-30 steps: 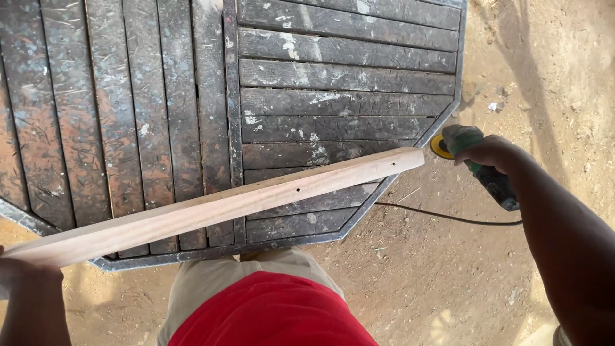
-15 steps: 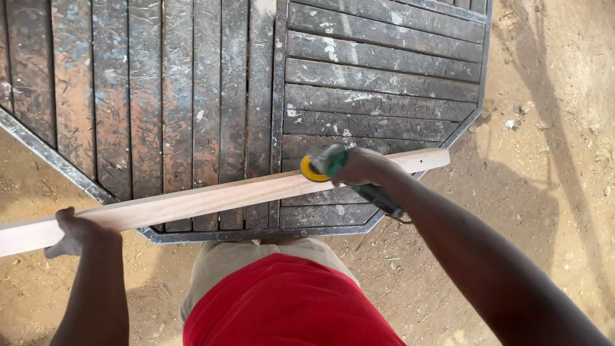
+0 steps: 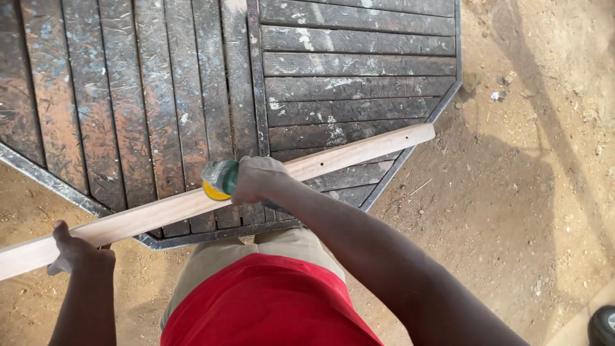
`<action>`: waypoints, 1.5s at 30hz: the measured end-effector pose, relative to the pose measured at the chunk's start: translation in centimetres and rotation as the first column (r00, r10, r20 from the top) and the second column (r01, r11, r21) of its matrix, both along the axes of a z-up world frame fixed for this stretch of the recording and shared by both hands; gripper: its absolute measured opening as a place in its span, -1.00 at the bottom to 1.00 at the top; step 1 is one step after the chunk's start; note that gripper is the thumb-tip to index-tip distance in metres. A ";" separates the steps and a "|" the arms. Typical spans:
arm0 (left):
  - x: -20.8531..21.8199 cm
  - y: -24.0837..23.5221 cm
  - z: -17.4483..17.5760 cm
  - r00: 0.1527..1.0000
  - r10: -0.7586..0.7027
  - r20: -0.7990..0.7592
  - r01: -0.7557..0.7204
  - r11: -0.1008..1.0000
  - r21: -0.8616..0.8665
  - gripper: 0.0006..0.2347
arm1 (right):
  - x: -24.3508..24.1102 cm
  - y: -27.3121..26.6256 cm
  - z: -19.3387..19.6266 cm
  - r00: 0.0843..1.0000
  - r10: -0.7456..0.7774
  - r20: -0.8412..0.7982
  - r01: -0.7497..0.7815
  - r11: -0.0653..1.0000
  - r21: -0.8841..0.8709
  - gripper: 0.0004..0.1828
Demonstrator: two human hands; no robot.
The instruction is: Sanding a long wooden plank using an angle grinder with a sanding attachment on a metal work table.
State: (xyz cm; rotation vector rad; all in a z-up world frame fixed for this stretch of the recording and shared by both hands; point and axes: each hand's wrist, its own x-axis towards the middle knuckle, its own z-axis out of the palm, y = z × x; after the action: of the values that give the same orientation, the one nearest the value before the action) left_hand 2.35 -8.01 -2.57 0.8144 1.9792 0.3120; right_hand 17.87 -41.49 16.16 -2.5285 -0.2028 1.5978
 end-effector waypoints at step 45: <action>1.7 -5.9 0.5 0.009 -0.786 -0.618 0.928 -0.224 0.299 -0.12 | -6.2 -26.3 -2.1 0.756 -0.577 0.309 0.625 0.777 -0.078 -0.36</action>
State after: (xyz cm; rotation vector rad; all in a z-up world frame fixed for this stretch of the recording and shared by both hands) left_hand 4.09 -13.90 -2.08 2.6776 0.7534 0.0149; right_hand 11.62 -67.80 14.08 -2.5349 0.7036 1.0467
